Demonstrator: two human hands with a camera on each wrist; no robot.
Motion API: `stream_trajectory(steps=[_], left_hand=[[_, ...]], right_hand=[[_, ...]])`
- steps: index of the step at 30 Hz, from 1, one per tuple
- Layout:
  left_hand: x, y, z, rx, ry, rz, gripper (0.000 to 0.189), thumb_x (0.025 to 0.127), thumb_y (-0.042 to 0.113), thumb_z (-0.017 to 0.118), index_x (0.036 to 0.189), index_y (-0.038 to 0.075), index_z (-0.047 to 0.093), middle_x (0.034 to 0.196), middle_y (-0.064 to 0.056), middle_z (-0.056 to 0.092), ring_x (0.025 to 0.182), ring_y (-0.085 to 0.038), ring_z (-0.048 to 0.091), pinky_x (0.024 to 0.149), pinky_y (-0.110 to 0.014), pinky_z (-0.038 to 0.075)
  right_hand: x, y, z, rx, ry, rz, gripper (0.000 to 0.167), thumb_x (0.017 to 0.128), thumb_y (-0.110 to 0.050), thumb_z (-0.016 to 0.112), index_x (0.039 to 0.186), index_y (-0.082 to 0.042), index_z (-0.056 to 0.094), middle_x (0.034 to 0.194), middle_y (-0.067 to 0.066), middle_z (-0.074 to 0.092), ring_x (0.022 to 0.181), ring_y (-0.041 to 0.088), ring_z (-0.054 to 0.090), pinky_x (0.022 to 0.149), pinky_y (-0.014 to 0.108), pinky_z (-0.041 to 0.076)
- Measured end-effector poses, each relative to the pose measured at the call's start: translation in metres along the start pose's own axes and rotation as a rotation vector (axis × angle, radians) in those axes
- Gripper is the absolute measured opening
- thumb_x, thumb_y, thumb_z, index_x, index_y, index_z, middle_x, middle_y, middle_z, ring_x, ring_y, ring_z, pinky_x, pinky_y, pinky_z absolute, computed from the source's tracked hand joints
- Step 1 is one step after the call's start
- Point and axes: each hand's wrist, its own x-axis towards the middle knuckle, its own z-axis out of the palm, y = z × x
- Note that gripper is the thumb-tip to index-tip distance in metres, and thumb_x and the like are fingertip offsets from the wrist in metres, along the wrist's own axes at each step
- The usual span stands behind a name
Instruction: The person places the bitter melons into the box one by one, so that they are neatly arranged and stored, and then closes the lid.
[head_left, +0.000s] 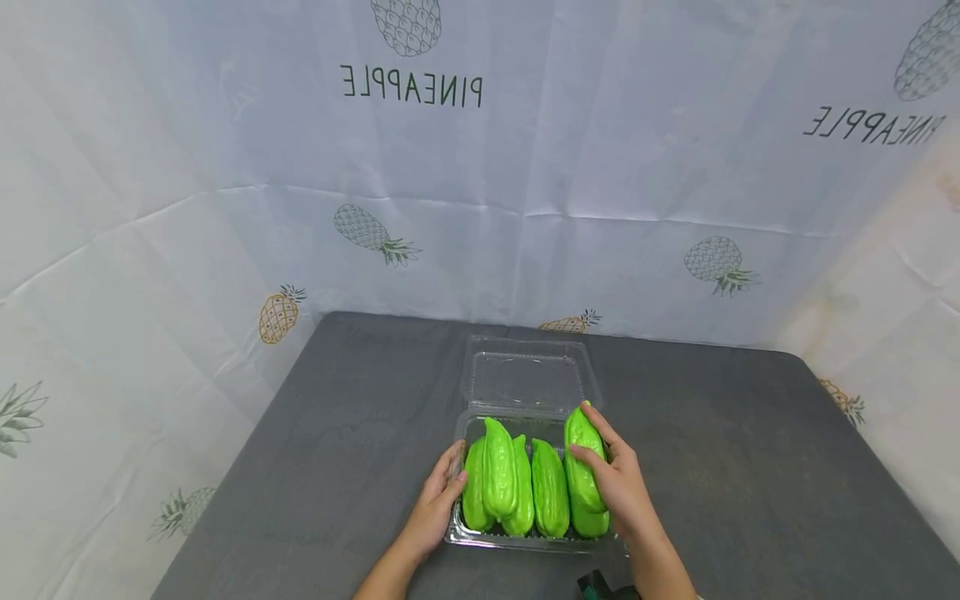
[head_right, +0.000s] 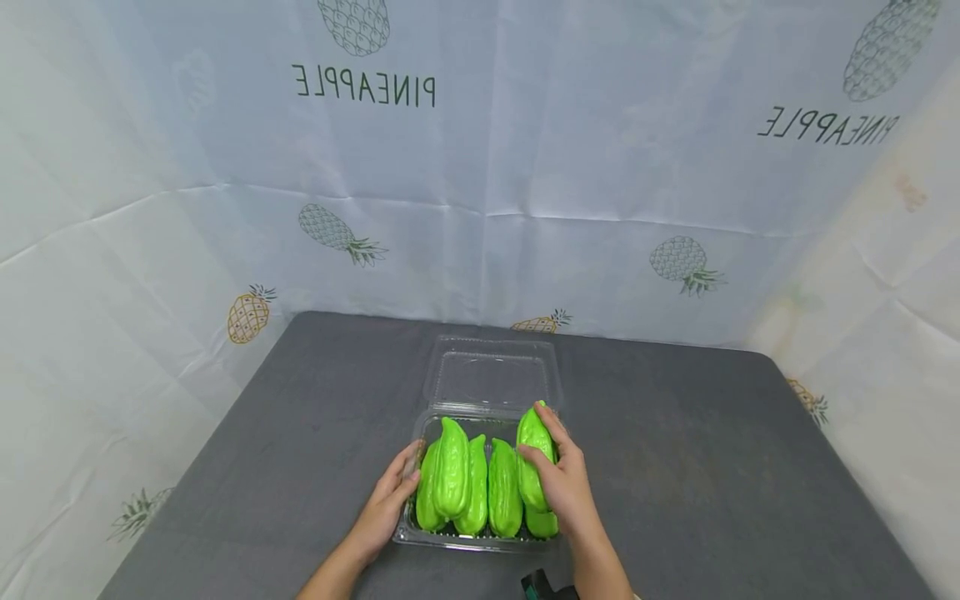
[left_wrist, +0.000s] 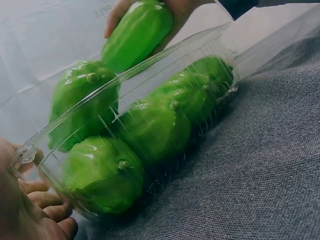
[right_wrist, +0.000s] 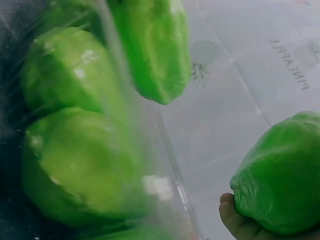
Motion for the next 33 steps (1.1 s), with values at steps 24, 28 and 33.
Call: stream_trajectory(steps=[24,28,33], left_hand=[[-0.001,-0.001,0.0,0.015,0.001,0.001,0.055,0.101,0.018,0.037,0.143,-0.011,0.016,0.15,-0.032,0.016,0.14,-0.044,0.01,0.101,-0.002,0.018],[-0.001,0.0,0.0,0.02,0.003,0.007,0.055,0.101,0.017,0.037,0.143,-0.011,0.016,0.149,-0.032,0.016,0.139,-0.044,0.01,0.101,-0.003,0.018],[-0.001,-0.001,0.0,0.021,0.001,0.009,0.055,0.101,0.018,0.037,0.143,-0.011,0.016,0.149,-0.033,0.016,0.139,-0.045,0.01,0.101,-0.002,0.018]], right_hand=[[0.004,0.017,0.015,-0.109,-0.006,-0.091,0.06,0.092,-0.01,0.056,0.146,-0.013,0.031,0.157,0.013,0.014,0.144,0.037,0.008,0.112,0.057,0.019],[0.004,0.019,0.015,-0.116,-0.005,-0.103,0.06,0.091,-0.011,0.057,0.145,-0.011,0.032,0.156,0.014,0.015,0.144,0.037,0.008,0.112,0.058,0.018],[0.005,0.021,0.016,-0.125,0.003,-0.106,0.06,0.091,-0.01,0.058,0.145,-0.01,0.032,0.156,0.013,0.017,0.143,0.037,0.01,0.112,0.057,0.019]])
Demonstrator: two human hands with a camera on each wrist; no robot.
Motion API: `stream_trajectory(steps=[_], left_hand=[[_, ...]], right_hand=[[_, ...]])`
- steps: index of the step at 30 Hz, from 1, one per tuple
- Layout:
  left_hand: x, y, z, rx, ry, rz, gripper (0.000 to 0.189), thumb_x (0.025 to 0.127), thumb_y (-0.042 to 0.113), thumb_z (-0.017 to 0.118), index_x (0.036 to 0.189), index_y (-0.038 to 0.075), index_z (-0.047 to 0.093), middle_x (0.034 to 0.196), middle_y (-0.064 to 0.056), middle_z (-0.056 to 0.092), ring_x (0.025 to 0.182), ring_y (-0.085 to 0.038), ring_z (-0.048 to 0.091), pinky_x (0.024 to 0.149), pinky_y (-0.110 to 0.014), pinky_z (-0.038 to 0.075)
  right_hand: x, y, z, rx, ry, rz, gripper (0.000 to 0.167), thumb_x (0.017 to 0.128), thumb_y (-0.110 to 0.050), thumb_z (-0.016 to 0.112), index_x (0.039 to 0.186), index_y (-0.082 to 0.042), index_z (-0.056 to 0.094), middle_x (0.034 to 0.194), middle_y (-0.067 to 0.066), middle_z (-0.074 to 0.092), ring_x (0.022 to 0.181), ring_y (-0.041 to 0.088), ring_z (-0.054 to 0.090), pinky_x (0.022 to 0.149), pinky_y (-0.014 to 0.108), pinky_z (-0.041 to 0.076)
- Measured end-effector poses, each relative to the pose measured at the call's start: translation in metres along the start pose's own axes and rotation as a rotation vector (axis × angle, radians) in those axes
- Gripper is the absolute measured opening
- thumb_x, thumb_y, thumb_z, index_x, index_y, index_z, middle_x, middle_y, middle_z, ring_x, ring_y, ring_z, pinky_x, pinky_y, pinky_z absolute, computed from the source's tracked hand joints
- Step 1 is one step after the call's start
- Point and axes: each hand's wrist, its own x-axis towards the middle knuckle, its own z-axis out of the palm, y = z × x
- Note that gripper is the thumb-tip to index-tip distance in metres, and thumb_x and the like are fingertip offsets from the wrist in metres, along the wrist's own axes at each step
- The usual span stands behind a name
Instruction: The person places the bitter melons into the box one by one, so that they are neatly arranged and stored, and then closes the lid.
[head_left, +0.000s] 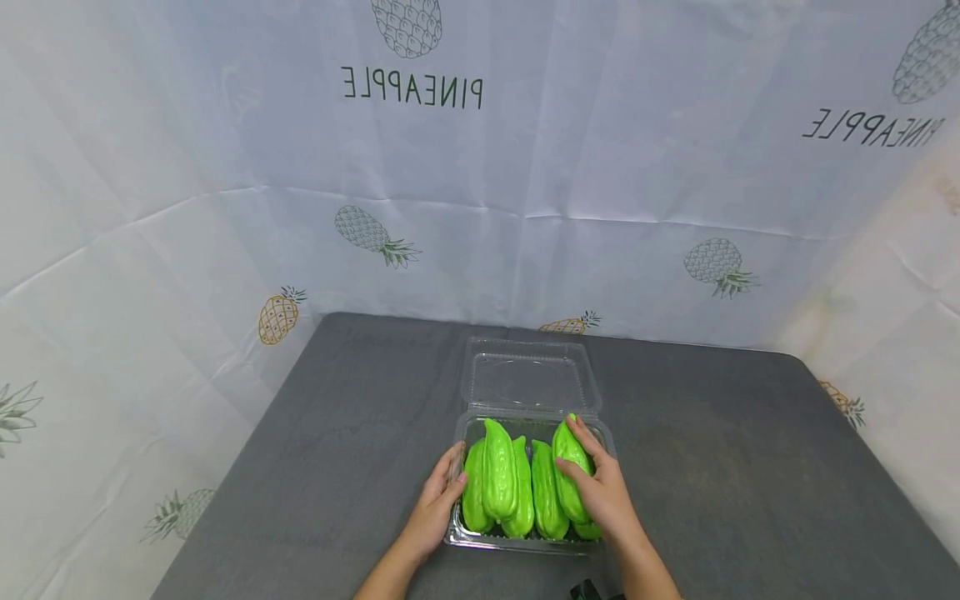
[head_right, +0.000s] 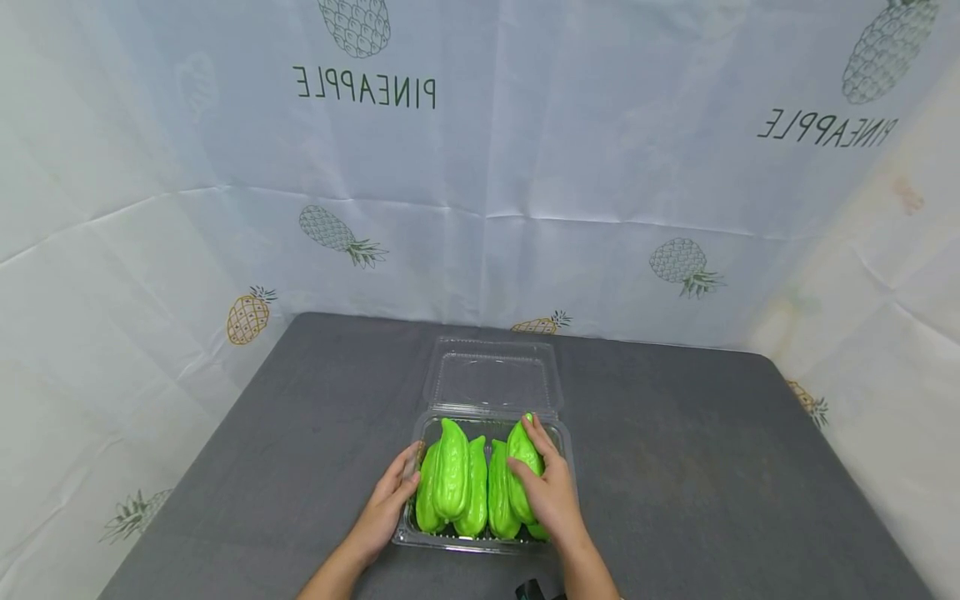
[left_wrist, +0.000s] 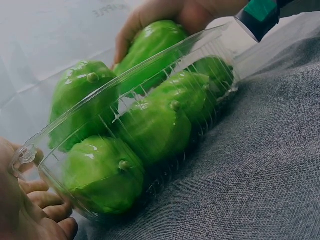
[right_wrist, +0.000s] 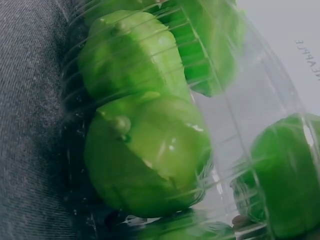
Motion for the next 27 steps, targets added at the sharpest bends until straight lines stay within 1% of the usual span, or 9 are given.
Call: stream_trajectory(steps=[5,10,13,20,27], left_hand=[[0.0003,-0.0018,-0.0005,-0.008,-0.002,-0.015,0.056,0.101,0.019,0.038,0.143,-0.011,0.016,0.15,-0.031,0.016,0.14,-0.043,0.01,0.1,-0.001,0.017],[-0.0001,-0.0028,-0.0005,0.003,-0.005,0.007,0.055,0.101,0.018,0.037,0.142,-0.012,0.017,0.149,-0.033,0.016,0.138,-0.046,0.01,0.1,-0.001,0.018],[-0.0004,-0.0026,-0.0004,0.002,-0.001,0.003,0.055,0.101,0.019,0.038,0.142,-0.011,0.018,0.149,-0.033,0.017,0.139,-0.045,0.01,0.101,-0.002,0.018],[0.0004,-0.0001,-0.0002,-0.019,-0.005,0.005,0.055,0.101,0.016,0.037,0.143,-0.011,0.016,0.15,-0.031,0.015,0.14,-0.043,0.009,0.101,-0.002,0.016],[0.0003,0.0014,-0.0004,-0.025,-0.004,-0.001,0.054,0.101,0.015,0.037,0.143,-0.011,0.016,0.15,-0.031,0.016,0.141,-0.042,0.009,0.101,-0.002,0.016]], right_hand=[[-0.0004,0.0015,0.0003,-0.001,-0.001,0.003,0.06,0.09,-0.009,0.058,0.145,-0.009,0.032,0.156,0.014,0.016,0.143,0.038,0.009,0.112,0.059,0.017],[-0.0001,0.0037,0.0008,-0.011,0.004,0.007,0.06,0.09,-0.009,0.058,0.145,-0.009,0.033,0.156,0.013,0.017,0.143,0.039,0.009,0.112,0.059,0.017],[0.0003,0.0053,0.0013,-0.025,0.007,0.003,0.06,0.09,-0.009,0.058,0.145,-0.009,0.033,0.156,0.013,0.017,0.143,0.039,0.009,0.111,0.06,0.016],[0.0003,0.0077,0.0034,-0.118,0.034,-0.035,0.06,0.089,-0.009,0.06,0.144,-0.01,0.036,0.154,0.013,0.022,0.142,0.039,0.015,0.109,0.063,0.017],[0.0002,0.0067,0.0055,-0.183,0.043,-0.032,0.061,0.088,-0.009,0.06,0.144,-0.008,0.035,0.154,0.016,0.022,0.141,0.04,0.017,0.11,0.061,0.018]])
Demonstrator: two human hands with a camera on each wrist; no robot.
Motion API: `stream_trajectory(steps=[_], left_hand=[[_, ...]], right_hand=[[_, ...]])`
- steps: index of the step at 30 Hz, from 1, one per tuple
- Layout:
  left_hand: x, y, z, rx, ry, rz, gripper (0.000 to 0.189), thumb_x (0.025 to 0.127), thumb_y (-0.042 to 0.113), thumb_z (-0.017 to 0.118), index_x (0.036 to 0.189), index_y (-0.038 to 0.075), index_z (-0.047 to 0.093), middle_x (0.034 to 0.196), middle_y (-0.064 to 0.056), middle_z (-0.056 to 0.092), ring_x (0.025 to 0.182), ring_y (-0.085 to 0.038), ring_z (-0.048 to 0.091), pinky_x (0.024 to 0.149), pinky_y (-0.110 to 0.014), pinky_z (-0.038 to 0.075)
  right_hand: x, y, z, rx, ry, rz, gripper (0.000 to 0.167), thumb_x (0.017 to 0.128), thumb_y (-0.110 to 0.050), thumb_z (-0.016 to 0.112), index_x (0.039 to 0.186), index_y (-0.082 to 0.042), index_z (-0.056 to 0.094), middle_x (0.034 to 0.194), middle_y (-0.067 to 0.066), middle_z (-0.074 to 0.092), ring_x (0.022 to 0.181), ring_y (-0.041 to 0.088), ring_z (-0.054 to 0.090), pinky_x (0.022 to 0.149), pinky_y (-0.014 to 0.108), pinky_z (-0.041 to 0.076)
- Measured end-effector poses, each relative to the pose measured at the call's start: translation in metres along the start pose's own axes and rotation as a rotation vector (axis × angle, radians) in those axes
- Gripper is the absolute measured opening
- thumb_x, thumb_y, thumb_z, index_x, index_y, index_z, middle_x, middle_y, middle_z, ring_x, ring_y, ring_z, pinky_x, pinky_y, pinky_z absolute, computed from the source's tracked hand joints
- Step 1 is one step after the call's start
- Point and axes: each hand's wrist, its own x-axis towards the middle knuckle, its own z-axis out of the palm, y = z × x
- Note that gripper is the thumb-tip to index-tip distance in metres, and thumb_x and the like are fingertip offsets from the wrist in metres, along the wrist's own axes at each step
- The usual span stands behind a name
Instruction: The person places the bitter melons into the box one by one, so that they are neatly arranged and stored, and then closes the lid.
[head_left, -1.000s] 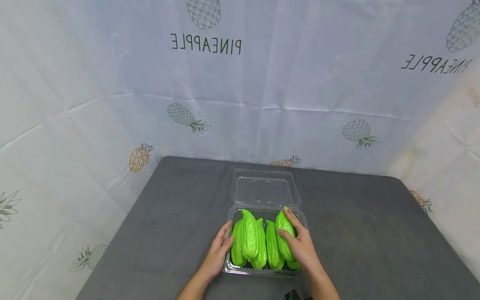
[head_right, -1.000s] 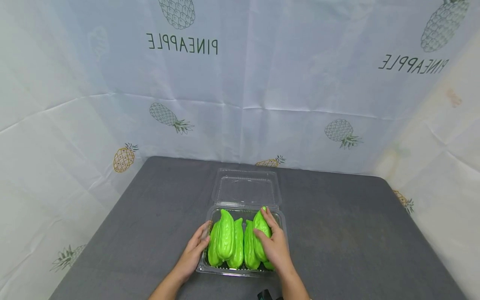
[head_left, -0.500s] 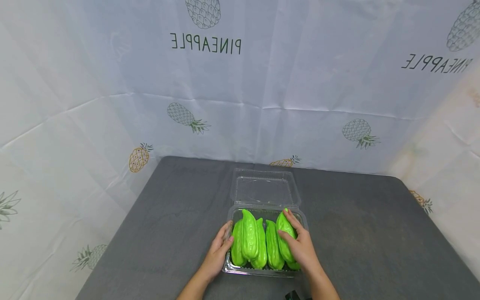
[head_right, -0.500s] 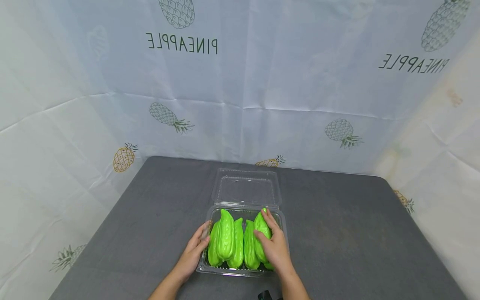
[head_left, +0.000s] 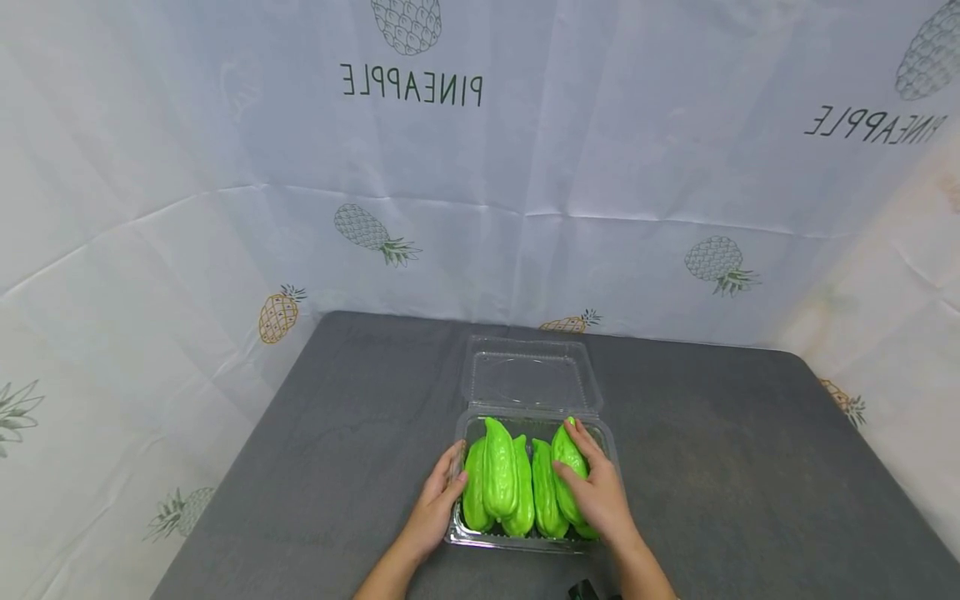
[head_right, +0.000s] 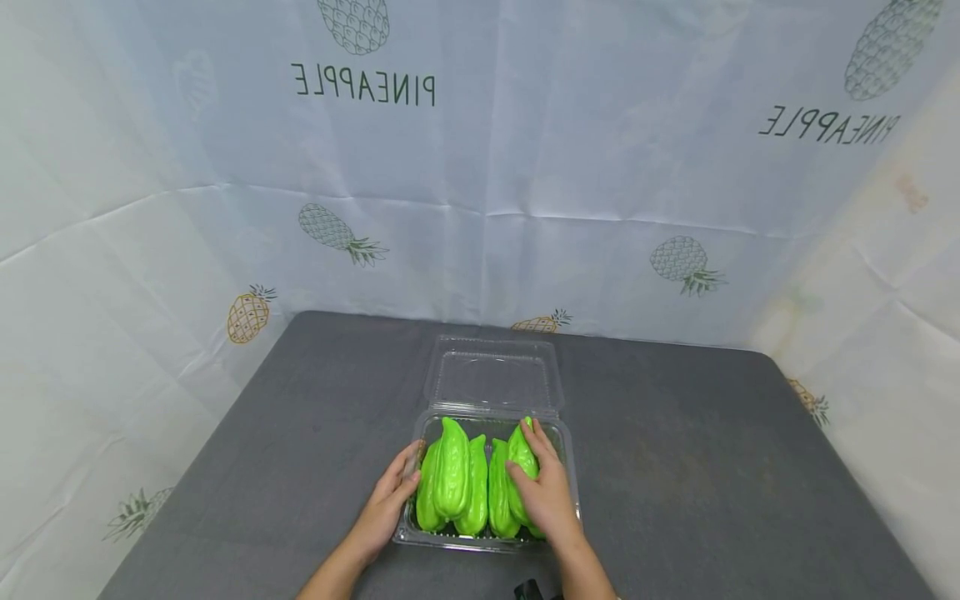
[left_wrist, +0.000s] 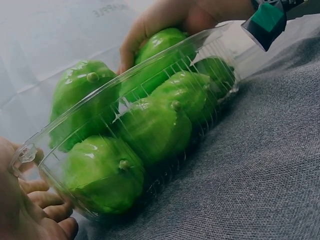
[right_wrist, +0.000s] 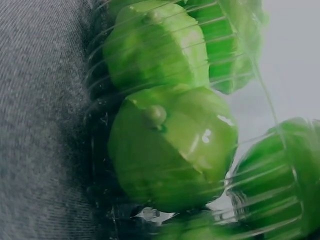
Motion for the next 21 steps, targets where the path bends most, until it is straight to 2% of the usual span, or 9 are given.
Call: stream_trajectory(steps=[6,13,21], left_hand=[[0.0,0.001,0.0,0.004,-0.001,-0.003,0.054,0.101,0.015,0.037,0.143,-0.011,0.016,0.15,-0.031,0.016,0.141,-0.042,0.009,0.101,-0.002,0.016],[0.0,0.0,-0.001,0.005,-0.008,-0.001,0.055,0.101,0.015,0.037,0.143,-0.011,0.015,0.15,-0.032,0.015,0.14,-0.043,0.009,0.1,-0.001,0.016],[0.0,-0.001,0.0,0.008,-0.002,-0.004,0.054,0.1,0.015,0.037,0.143,-0.012,0.015,0.149,-0.033,0.015,0.14,-0.044,0.01,0.1,-0.001,0.017]], right_hand=[[-0.001,-0.002,0.0,-0.061,-0.031,0.006,0.066,0.089,-0.017,0.061,0.146,-0.007,0.028,0.155,0.018,0.016,0.14,0.043,0.016,0.107,0.066,0.018],[-0.003,-0.003,-0.004,-0.025,-0.032,-0.016,0.072,0.089,-0.019,0.062,0.148,-0.006,0.022,0.155,0.019,0.013,0.141,0.042,0.012,0.109,0.065,0.016],[-0.007,-0.017,-0.032,-0.101,-0.034,-0.036,0.076,0.091,-0.024,0.061,0.15,-0.01,0.015,0.156,0.019,0.011,0.14,0.046,0.013,0.105,0.068,0.02]])
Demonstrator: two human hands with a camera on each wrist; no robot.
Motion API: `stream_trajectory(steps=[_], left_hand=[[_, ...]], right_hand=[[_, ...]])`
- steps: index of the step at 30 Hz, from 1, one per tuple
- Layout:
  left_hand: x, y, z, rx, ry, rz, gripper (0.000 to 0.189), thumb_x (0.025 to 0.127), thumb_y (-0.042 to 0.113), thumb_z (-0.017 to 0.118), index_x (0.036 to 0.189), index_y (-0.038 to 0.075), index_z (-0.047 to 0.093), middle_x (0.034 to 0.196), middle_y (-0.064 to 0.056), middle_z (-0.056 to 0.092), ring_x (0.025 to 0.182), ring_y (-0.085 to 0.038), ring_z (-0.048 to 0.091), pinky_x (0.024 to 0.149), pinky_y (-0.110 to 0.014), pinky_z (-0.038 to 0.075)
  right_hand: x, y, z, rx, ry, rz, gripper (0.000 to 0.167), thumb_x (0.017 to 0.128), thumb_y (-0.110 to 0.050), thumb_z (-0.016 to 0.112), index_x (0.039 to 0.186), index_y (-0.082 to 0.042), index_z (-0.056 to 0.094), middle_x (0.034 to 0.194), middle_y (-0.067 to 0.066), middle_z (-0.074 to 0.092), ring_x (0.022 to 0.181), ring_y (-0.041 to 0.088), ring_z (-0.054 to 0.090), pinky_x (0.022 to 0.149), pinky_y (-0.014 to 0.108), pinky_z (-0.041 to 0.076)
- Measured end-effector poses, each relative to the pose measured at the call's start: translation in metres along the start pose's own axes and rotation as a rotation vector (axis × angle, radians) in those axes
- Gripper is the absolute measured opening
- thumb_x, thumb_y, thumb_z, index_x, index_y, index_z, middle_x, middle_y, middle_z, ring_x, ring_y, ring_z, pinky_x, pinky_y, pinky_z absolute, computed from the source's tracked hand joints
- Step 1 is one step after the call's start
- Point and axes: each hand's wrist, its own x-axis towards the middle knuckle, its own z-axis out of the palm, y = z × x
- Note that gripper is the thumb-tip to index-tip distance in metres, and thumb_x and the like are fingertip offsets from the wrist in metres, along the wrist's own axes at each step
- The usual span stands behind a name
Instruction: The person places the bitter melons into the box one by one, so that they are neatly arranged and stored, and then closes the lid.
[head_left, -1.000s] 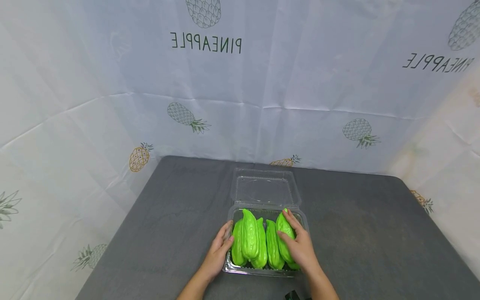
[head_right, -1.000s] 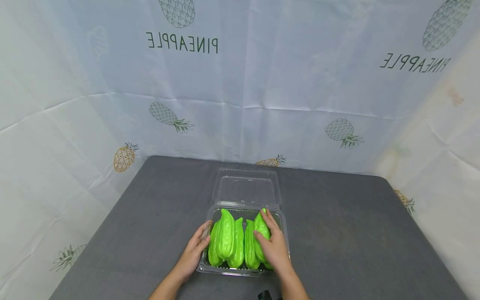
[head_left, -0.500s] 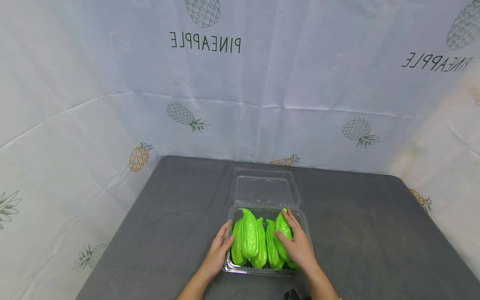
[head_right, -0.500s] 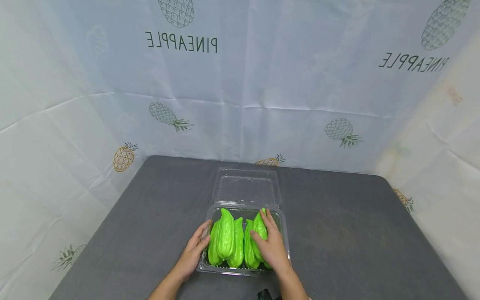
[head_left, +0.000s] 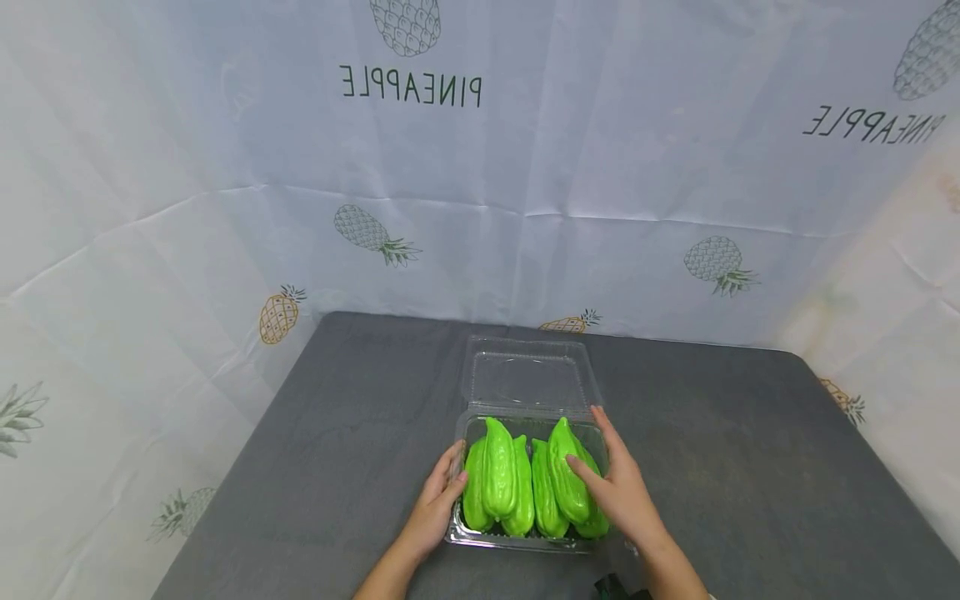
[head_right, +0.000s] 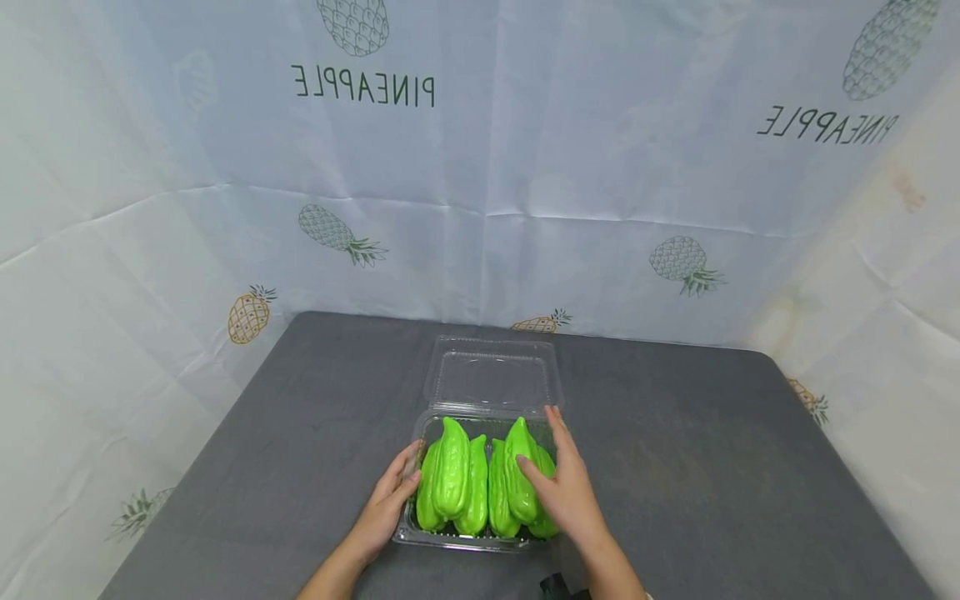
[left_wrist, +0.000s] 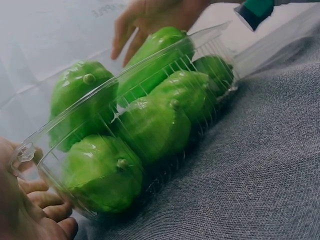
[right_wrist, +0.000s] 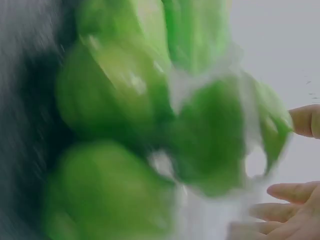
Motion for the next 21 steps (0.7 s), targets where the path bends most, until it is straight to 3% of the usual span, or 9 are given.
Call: stream_trajectory(steps=[9,14,16,21], left_hand=[[-0.002,0.007,-0.002,0.012,0.048,-0.055,0.054,0.1,0.021,0.038,0.143,-0.008,0.021,0.15,-0.029,0.021,0.14,-0.041,0.016,0.102,-0.006,0.023],[0.0,0.011,-0.007,0.06,0.063,-0.109,0.055,0.102,0.029,0.033,0.143,-0.006,0.025,0.149,-0.026,0.026,0.14,-0.04,0.021,0.114,-0.041,0.024],[0.005,0.013,-0.013,0.083,0.07,-0.107,0.055,0.101,0.028,0.035,0.143,-0.007,0.025,0.148,-0.028,0.027,0.139,-0.042,0.022,0.113,-0.053,0.02],[0.034,0.022,-0.037,0.161,0.084,-0.084,0.055,0.099,0.019,0.043,0.142,-0.01,0.025,0.147,-0.031,0.026,0.137,-0.044,0.024,0.112,-0.054,0.021]], right_hand=[[0.012,0.006,-0.04,-0.023,0.068,-0.08,0.071,0.092,-0.022,0.06,0.149,-0.009,0.019,0.154,0.022,0.015,0.138,0.047,0.018,0.106,0.065,0.022],[0.019,0.014,-0.063,0.024,0.108,-0.039,0.07,0.093,-0.025,0.058,0.149,-0.01,0.019,0.151,0.024,0.021,0.136,0.046,0.025,0.106,0.062,0.025],[0.025,0.016,-0.073,0.035,0.109,-0.043,0.069,0.094,-0.025,0.056,0.149,-0.009,0.018,0.15,0.026,0.022,0.134,0.047,0.027,0.104,0.063,0.028],[0.056,0.027,-0.091,0.023,0.055,-0.068,0.064,0.097,-0.029,0.05,0.148,-0.005,0.02,0.149,0.024,0.027,0.13,0.044,0.036,0.097,0.059,0.039]])
